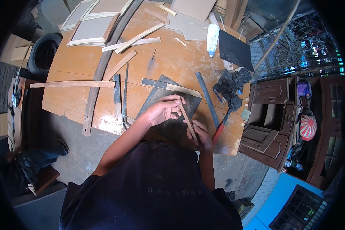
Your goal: Sawing and filing a small wooden piece at a workbench.
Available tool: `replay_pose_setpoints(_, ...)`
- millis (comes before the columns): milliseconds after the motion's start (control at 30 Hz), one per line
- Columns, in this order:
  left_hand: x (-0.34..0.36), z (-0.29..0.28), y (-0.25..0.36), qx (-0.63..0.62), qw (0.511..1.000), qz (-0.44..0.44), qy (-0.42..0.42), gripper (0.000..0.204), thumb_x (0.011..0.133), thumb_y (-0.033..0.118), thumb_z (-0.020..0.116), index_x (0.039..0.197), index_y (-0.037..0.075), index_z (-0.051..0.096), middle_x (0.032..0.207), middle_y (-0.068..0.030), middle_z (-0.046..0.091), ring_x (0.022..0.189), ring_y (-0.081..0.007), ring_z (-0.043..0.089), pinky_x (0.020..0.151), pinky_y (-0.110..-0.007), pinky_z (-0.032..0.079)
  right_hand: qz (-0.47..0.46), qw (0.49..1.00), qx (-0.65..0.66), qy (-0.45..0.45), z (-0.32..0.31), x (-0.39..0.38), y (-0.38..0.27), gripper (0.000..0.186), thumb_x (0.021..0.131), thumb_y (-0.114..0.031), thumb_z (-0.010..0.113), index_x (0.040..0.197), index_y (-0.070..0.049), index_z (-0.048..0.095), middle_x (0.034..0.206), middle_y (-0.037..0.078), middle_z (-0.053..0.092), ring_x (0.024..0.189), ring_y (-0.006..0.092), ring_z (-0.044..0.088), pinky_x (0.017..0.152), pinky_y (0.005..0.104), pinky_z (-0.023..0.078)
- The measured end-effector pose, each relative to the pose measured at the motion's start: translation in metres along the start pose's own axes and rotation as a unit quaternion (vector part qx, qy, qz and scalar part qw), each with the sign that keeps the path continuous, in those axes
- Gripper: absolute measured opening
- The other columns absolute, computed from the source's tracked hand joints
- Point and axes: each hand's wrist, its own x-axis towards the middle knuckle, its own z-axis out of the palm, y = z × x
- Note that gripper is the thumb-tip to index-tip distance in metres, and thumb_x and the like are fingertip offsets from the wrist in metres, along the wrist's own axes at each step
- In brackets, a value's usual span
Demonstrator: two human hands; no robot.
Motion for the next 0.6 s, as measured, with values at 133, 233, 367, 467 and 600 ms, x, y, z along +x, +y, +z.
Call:
replay_pose_setpoints(133, 0.001, -0.01, 0.005, -0.015, 1.0, 0.001, -0.002, 0.02, 0.103, 0.027, 0.055, 0.109, 0.009, 0.058, 0.088, -0.0018, 0.066, 0.081, -0.0104, 0.066, 0.069, -0.025, 0.051, -0.004, 1.0, -0.015, 0.005, 0.008, 0.007, -0.007, 0.041, 0.105, -0.025, 0.042, 0.137, -0.001, 0.051, 0.076, 0.008, 0.063, 0.049, 0.0093, 0.048, 0.046, 0.0226, 0.039)
replay_pose_setpoints(233, 0.003, -0.015, 0.005, -0.021, 1.0, -0.004, 0.002, 0.022, 0.104, 0.031, 0.053, 0.108, 0.01, 0.058, 0.089, -0.0007, 0.066, 0.083, -0.01, 0.066, 0.069, -0.025, 0.05, 0.026, 0.995, -0.091, -0.011, 0.023, 0.012, -0.023, 0.047, 0.106, -0.027, 0.037, 0.142, 0.003, 0.046, 0.081, 0.009, 0.063, 0.055, 0.0098, 0.052, 0.051, 0.0218, 0.042)
replay_pose_setpoints(367, 0.005, -0.021, 0.0, -0.012, 1.0, -0.011, -0.003, 0.026, 0.104, 0.035, 0.052, 0.111, 0.01, 0.058, 0.089, -0.0004, 0.065, 0.082, -0.0099, 0.065, 0.068, -0.025, 0.05, 0.007, 0.993, -0.111, -0.035, 0.022, 0.022, -0.018, 0.047, 0.106, -0.025, 0.038, 0.145, 0.001, 0.044, 0.083, 0.008, 0.063, 0.059, 0.0098, 0.054, 0.055, 0.0217, 0.044)
replay_pose_setpoints(467, 0.004, -0.022, -0.002, 0.025, 0.998, -0.028, 0.054, 0.03, 0.105, 0.035, 0.049, 0.116, 0.01, 0.061, 0.09, -0.0012, 0.066, 0.08, -0.0106, 0.064, 0.069, -0.025, 0.05, -0.025, 0.99, -0.137, -0.001, 0.026, 0.029, -0.011, 0.046, 0.105, -0.022, 0.044, 0.148, -0.005, 0.042, 0.084, 0.007, 0.063, 0.059, 0.0096, 0.054, 0.055, 0.0228, 0.044)
replay_pose_setpoints(600, 0.005, -0.058, -0.034, 0.43, 0.857, 0.036, 0.28, 0.044, 0.102, 0.035, 0.051, 0.138, 0.01, 0.056, 0.115, -0.0072, 0.068, 0.104, -0.0195, 0.065, 0.091, -0.034, 0.051, -0.057, 0.942, -0.292, 0.154, 0.009, 0.036, 0.014, 0.045, 0.1, -0.018, 0.057, 0.145, -0.013, 0.051, 0.087, 0.011, 0.066, 0.063, 0.0175, 0.061, 0.059, 0.0314, 0.05)
